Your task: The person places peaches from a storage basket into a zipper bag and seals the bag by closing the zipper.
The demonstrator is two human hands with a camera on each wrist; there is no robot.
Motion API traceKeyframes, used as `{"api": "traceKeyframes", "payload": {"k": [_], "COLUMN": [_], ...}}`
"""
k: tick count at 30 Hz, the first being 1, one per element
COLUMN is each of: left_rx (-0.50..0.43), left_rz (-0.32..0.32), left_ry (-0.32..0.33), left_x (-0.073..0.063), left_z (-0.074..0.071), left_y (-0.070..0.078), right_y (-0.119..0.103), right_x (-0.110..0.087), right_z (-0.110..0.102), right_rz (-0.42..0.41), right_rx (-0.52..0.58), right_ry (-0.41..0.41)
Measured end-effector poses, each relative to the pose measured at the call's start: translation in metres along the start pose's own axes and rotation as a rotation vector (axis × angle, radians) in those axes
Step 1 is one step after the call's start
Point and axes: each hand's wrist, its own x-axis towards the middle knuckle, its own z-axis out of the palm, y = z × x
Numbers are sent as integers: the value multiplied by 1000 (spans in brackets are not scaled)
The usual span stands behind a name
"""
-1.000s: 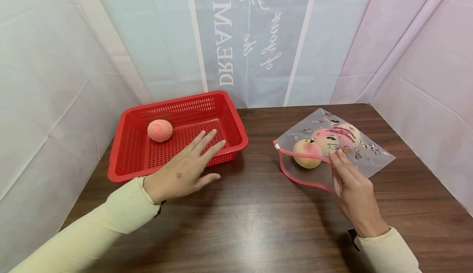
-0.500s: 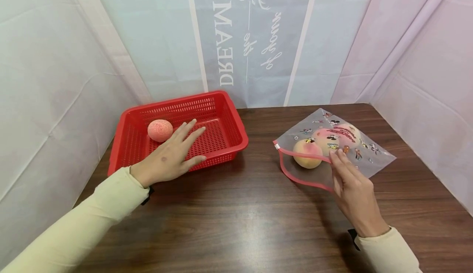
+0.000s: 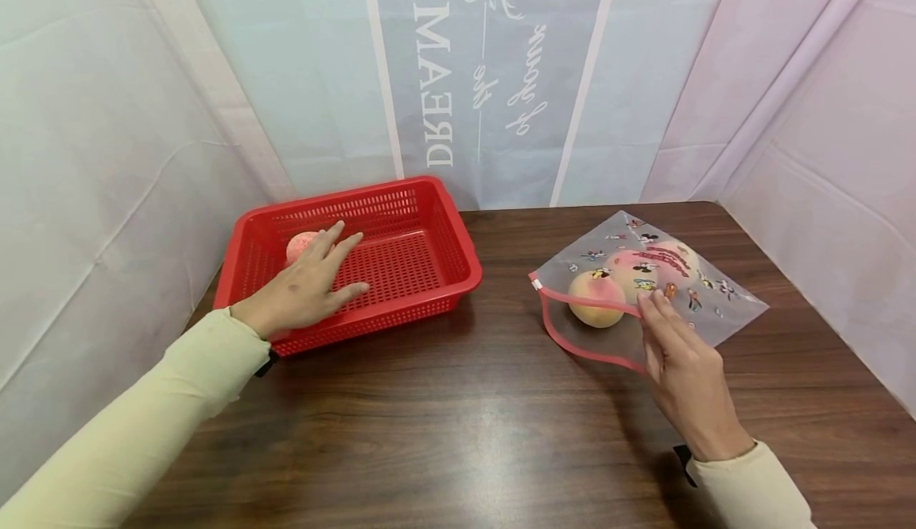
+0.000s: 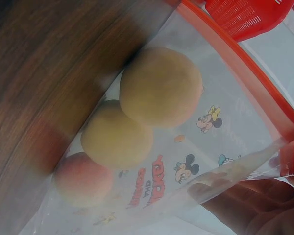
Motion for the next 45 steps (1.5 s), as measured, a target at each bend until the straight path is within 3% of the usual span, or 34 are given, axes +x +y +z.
{"api": "traceKeyframes", "payload": {"k": [7,20,37,45], "left_rx": [-31,2,30,35], "left_rz": [-8,-19,-77,-101], "left_ry": [-36,-72,-110,-149], "left_x": [-3,-1,15,24], "left_z": [-6,-26,-33,-34], "left_y": [-2,-9,-45,-55], "right_y": [0,-1,0,0], "right_x": [0,1,0,0], "right_z": [1,0,2,1], "right_rz": [-1,16,21,18], "right_rx": [7,-7,9,13], "right_ry": [6,-4,-16,-13]}}
